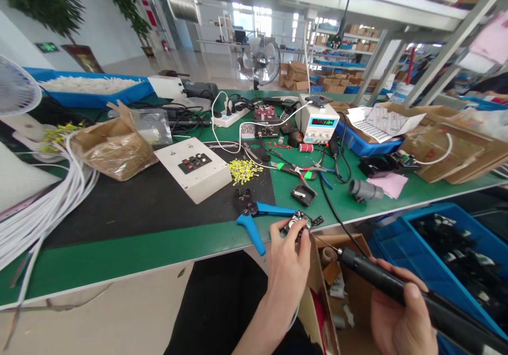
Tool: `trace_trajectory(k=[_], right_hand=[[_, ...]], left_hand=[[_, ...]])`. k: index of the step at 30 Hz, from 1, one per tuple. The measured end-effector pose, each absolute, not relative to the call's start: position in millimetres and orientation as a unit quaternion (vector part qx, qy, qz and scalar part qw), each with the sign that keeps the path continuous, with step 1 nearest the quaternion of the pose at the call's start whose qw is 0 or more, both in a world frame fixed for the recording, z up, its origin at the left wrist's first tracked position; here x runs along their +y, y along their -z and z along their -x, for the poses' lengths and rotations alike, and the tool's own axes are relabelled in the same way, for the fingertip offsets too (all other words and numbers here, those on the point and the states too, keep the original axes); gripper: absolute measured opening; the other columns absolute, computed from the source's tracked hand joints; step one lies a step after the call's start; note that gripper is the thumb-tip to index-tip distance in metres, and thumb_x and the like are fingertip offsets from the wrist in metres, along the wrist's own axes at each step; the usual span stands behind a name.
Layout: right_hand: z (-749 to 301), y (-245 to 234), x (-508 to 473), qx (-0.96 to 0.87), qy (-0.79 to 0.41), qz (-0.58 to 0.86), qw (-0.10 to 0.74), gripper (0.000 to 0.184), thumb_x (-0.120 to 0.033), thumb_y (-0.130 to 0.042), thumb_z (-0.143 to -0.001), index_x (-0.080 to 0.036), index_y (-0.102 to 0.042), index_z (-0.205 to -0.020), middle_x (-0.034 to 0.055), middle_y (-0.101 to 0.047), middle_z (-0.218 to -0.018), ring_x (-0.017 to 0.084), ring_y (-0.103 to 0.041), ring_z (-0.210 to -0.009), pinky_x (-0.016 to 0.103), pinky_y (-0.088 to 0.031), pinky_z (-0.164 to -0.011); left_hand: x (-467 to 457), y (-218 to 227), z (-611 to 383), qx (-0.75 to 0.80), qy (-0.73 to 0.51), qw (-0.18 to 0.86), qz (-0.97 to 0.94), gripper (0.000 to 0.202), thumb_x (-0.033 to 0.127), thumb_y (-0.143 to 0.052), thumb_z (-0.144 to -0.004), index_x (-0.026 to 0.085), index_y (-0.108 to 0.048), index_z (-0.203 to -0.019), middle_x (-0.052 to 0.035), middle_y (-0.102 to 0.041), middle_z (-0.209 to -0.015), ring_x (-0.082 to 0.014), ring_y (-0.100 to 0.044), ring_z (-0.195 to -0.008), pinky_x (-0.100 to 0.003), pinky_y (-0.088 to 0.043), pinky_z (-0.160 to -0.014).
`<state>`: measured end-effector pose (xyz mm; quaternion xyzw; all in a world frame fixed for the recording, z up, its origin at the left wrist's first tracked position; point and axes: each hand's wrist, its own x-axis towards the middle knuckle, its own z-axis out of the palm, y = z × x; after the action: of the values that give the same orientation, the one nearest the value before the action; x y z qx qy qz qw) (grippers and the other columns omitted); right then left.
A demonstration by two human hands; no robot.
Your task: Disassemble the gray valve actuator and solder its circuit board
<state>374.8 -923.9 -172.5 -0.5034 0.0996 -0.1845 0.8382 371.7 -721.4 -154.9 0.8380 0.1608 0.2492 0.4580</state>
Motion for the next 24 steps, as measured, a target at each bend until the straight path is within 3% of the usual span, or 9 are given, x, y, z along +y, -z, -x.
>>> trace_trajectory(k=[5,9,12,14,16,19,22,24], right_hand=[[-373,170,-922,0.114,0.185,0.501,0.838,0.032,-0.043,-0.086,-0.078,-0.021,-0.071,-0.097,0.0033,-0.073,-0.105,0.027,-0.07,-0.106,0.051,-0.046,-0.113],[-382,140,-917,0.1,0.193,0.498,0.839,0.038,-0.052,-0.083,-0.08,-0.021,-0.072,-0.1,0.0044,-0.073,-0.1,0.03,-0.071,-0.103,0.057,-0.052,-0.106],[-396,101,-916,0.029,0.243,0.494,0.834,0.046,-0.063,-0.077,-0.082,-0.022,-0.072,-0.102,0.002,-0.069,-0.081,0.028,-0.07,-0.083,0.057,-0.06,-0.091],[-405,75,-915,-0.047,0.237,0.512,0.824,0.047,-0.065,-0.077,-0.083,-0.024,-0.071,-0.104,-0.0015,-0.06,-0.065,0.022,-0.06,-0.063,0.047,-0.061,-0.072],[-413,56,-913,-0.118,0.189,0.531,0.817,0.042,-0.059,-0.081,-0.084,-0.025,-0.07,-0.106,-0.0046,-0.051,-0.057,0.016,-0.046,-0.048,0.035,-0.053,-0.055],[-425,37,-907,-0.175,0.115,0.547,0.811,0.04,-0.058,-0.077,-0.088,-0.025,-0.07,-0.109,-0.006,-0.043,-0.052,0.014,-0.036,-0.04,0.03,-0.042,-0.046],[-439,22,-899,-0.208,0.051,0.567,0.795,0.064,-0.082,-0.064,-0.084,-0.023,-0.072,-0.108,-0.0044,-0.041,-0.049,0.014,-0.035,-0.039,0.03,-0.04,-0.042],[-449,9,-894,-0.166,0.017,0.553,0.816,0.082,-0.095,-0.067,-0.068,-0.019,-0.074,-0.1,-0.0019,-0.042,-0.049,0.015,-0.038,-0.041,0.031,-0.041,-0.042]], left_hand=[[-721,153,-372,0.164,-0.243,0.45,-0.844,0.027,0.031,-0.057,-0.103,0.034,-0.073,-0.124,-0.0072,-0.057,-0.127,-0.0179,-0.072,-0.1,-0.037,-0.062,-0.095],[-720,153,-371,0.158,-0.241,0.455,-0.842,0.029,0.03,-0.057,-0.103,0.035,-0.071,-0.128,-0.0068,-0.057,-0.128,-0.0179,-0.072,-0.104,-0.037,-0.06,-0.099],[-720,154,-370,0.156,-0.232,0.477,-0.833,0.036,0.031,-0.055,-0.104,0.037,-0.065,-0.139,-0.007,-0.055,-0.131,-0.0187,-0.071,-0.111,-0.038,-0.058,-0.104],[-720,154,-369,0.157,-0.223,0.495,-0.825,0.039,0.033,-0.054,-0.105,0.037,-0.061,-0.143,-0.0071,-0.054,-0.132,-0.0184,-0.07,-0.112,-0.037,-0.058,-0.104],[-720,153,-370,0.16,-0.22,0.506,-0.819,0.041,0.033,-0.055,-0.104,0.035,-0.059,-0.145,-0.0071,-0.055,-0.132,-0.0183,-0.07,-0.111,-0.036,-0.059,-0.102],[-720,152,-372,0.172,-0.226,0.524,-0.803,0.041,0.033,-0.058,-0.102,0.029,-0.058,-0.143,-0.0077,-0.058,-0.13,-0.0198,-0.069,-0.113,-0.035,-0.059,-0.1],[-721,154,-374,0.184,-0.226,0.551,-0.782,0.037,0.035,-0.06,-0.101,0.026,-0.059,-0.137,-0.0083,-0.058,-0.131,-0.02,-0.069,-0.113,-0.033,-0.061,-0.097],[-723,157,-375,0.189,-0.225,0.566,-0.77,0.037,0.036,-0.061,-0.101,0.027,-0.059,-0.136,-0.008,-0.058,-0.131,-0.0198,-0.068,-0.112,-0.034,-0.061,-0.096]])
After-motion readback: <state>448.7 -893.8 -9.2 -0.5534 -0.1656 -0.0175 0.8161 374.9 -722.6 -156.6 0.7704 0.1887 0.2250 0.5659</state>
